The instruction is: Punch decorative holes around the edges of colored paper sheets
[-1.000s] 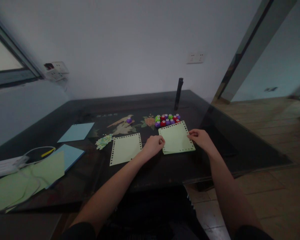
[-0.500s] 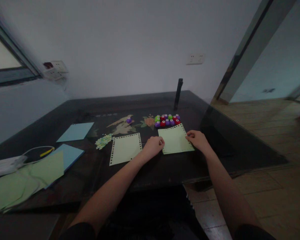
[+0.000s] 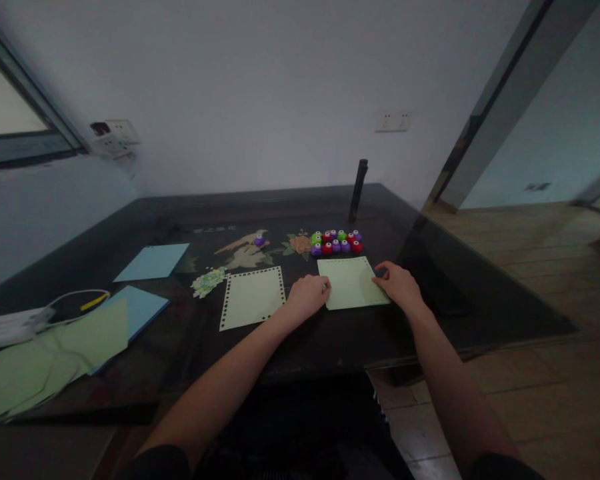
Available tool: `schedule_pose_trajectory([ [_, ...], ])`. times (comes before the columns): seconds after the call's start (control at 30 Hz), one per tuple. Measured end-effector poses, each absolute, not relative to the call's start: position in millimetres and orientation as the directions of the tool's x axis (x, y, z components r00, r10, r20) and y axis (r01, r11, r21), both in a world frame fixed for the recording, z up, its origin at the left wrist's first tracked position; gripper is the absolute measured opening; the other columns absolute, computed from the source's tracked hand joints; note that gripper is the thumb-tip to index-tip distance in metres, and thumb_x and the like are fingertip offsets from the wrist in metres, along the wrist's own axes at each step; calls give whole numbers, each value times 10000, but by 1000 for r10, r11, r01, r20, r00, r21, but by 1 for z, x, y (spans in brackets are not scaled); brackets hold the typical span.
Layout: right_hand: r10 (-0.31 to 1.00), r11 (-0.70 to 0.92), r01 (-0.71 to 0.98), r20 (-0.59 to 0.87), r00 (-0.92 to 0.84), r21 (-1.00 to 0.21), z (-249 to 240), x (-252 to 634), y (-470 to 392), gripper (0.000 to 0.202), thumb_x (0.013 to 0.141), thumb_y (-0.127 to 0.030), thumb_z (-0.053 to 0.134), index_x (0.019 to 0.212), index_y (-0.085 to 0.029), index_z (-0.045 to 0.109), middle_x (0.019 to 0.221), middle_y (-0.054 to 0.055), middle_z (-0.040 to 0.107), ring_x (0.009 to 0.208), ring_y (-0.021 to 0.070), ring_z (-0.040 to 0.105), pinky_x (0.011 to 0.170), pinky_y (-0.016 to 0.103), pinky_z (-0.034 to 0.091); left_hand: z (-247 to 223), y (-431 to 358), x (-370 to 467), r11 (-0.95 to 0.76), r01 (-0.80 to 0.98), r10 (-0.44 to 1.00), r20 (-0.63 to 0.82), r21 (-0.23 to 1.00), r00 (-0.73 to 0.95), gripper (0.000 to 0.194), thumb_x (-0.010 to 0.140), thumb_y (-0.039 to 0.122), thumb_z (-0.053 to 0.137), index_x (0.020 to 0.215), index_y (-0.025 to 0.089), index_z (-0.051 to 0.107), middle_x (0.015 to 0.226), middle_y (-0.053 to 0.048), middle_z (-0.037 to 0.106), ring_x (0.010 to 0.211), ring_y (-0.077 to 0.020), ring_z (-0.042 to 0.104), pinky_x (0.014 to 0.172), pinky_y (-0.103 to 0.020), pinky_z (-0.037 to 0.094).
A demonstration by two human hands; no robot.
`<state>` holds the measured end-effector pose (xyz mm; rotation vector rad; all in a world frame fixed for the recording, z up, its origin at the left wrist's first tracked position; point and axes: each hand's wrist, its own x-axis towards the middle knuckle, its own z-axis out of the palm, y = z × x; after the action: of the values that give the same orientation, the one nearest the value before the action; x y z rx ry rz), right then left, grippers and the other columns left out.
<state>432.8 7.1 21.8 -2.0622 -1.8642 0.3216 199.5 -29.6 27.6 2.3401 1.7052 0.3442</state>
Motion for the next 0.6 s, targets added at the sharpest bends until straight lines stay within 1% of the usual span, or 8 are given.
schedule_pose_trajectory([
  [0.07,991,-74,911,75,114,-407,23,432,7,236,740,-285,623,970,-234,624,781,14,640,705,164,578,545,248,335,34,-33,200,-302,906,953,60,296,298,238,836,274,463,932,226,675,865,-78,697,804,-229,647,716,-328,483],
  [0.17,987,-28,898,131,95,-438,27,430,7,210,751,-268,606,957,-232,626,739,4,631,675,157,572,548,248,341,48,-37,194,-334,881,942,104,335,318,238,840,276,466,966,237,665,866,-57,702,796,-211,643,708,-306,474],
  [0.23,979,27,887,192,70,-462,32,425,7,194,753,-253,603,944,-227,629,716,-2,625,657,153,565,558,250,350,59,-36,180,-356,854,935,148,379,323,236,844,280,467,971,232,660,872,-45,704,780,-191,637,692,-282,465],
  [0.33,956,161,842,293,-3,-515,44,410,6,181,753,-242,608,930,-220,636,713,-3,624,660,149,564,596,255,378,69,-30,139,-345,850,937,204,399,284,235,842,283,469,949,204,664,870,-51,699,761,-181,627,672,-270,449],
  [0.4,934,276,778,347,-80,-564,56,394,5,172,753,-237,611,920,-208,642,721,1,625,650,141,560,621,259,397,68,-23,103,-291,877,951,214,383,222,239,834,287,476,945,192,666,832,-58,692,741,-186,619,663,-278,440],
  [0.5,891,439,639,397,-220,-631,74,362,6,159,748,-236,624,895,-183,650,719,8,622,633,131,554,630,261,412,57,-15,48,-167,934,964,252,315,87,241,819,293,482,907,184,678,799,-75,678,721,-199,608,664,-302,435],
  [0.6,838,543,506,395,-377,-670,85,321,10,127,757,-215,614,872,-175,651,705,4,611,633,126,553,612,251,411,42,-12,10,-135,939,949,314,316,31,242,808,274,478,913,180,675,865,-88,676,769,-204,609,717,-320,444],
])
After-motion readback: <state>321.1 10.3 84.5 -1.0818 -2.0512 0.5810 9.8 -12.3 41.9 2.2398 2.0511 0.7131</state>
